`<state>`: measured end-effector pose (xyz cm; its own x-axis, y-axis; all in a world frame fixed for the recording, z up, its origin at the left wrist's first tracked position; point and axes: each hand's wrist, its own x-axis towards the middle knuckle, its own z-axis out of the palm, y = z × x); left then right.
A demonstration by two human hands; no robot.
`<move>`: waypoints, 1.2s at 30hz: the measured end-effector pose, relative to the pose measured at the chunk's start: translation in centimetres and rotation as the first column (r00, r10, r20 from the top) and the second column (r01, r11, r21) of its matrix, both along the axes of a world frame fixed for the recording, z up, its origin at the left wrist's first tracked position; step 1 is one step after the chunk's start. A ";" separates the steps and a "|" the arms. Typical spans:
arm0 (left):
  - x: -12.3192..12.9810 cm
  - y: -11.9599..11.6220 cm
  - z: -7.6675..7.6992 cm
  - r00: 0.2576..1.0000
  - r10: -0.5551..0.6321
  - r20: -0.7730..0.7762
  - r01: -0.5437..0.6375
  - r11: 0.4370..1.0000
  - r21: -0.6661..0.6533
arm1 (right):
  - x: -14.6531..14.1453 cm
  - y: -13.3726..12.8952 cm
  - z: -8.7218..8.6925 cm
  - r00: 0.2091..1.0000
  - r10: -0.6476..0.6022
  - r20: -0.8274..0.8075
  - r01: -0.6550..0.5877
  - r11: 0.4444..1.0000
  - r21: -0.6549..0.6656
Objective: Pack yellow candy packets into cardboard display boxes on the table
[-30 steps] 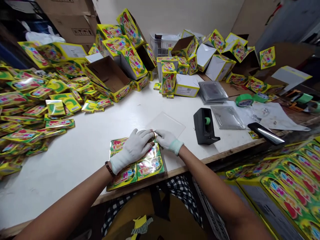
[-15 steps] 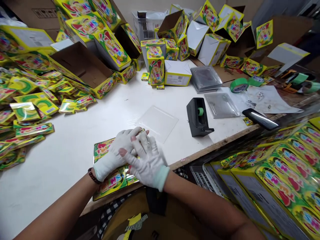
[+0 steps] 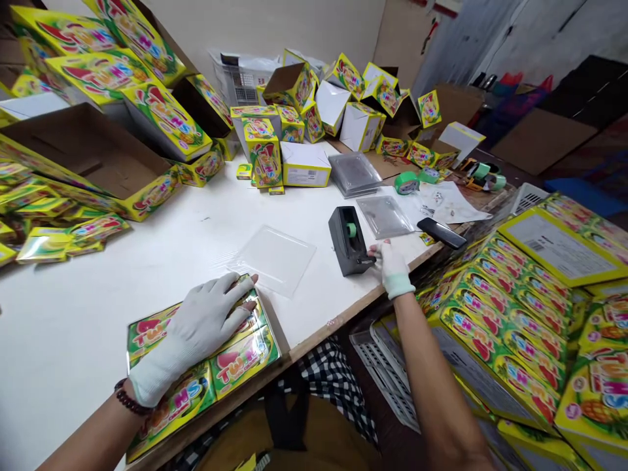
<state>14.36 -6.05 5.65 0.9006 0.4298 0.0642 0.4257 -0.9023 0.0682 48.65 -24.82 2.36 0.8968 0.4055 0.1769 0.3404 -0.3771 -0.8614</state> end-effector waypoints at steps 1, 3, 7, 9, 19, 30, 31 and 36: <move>0.0 0.0 0.0 1.000 -0.004 -0.001 0.004 1.000 0.002 | 0.6 0.0 -0.5 0.997 0.048 -0.056 -0.049 0.999 -0.020; 0.0 0.1 -0.1 1.000 -0.013 0.000 0.013 1.000 0.009 | 1.1 0.1 -1.2 0.991 0.103 -0.091 -0.109 0.992 -0.067; 0.0 0.2 -0.1 1.000 -0.015 0.017 0.014 1.000 0.016 | 1.0 0.3 -1.0 0.968 0.216 -0.128 -0.228 0.969 -0.094; 0.0 0.2 -0.1 1.000 -0.015 0.020 0.015 1.000 0.010 | 0.8 0.3 -0.8 0.966 0.229 -0.122 -0.239 0.968 -0.076; 0.0 0.5 -0.5 0.999 -0.028 -0.018 0.029 0.999 0.033 | -4.0 -4.6 -0.4 0.998 0.028 -0.052 -0.029 0.999 -0.034; 0.2 0.4 -0.3 0.999 -0.026 -0.027 0.026 1.000 0.010 | -5.3 -4.7 -4.7 0.876 0.166 -0.453 -0.071 0.973 0.218; 0.2 0.3 -0.2 0.999 -0.025 -0.026 0.025 1.000 0.005 | -5.7 -4.8 -3.9 0.848 0.250 -0.468 -0.168 0.963 0.209; -0.1 -0.2 0.4 1.000 -0.020 -0.020 0.020 1.000 -0.006 | -9.5 -0.8 1.8 0.450 0.717 -0.532 -0.755 0.624 0.203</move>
<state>14.29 -6.20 6.00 0.9101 0.4121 0.0438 0.4091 -0.9102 0.0646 39.15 -25.57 4.12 0.1818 0.9512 -0.2494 0.0262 -0.2582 -0.9657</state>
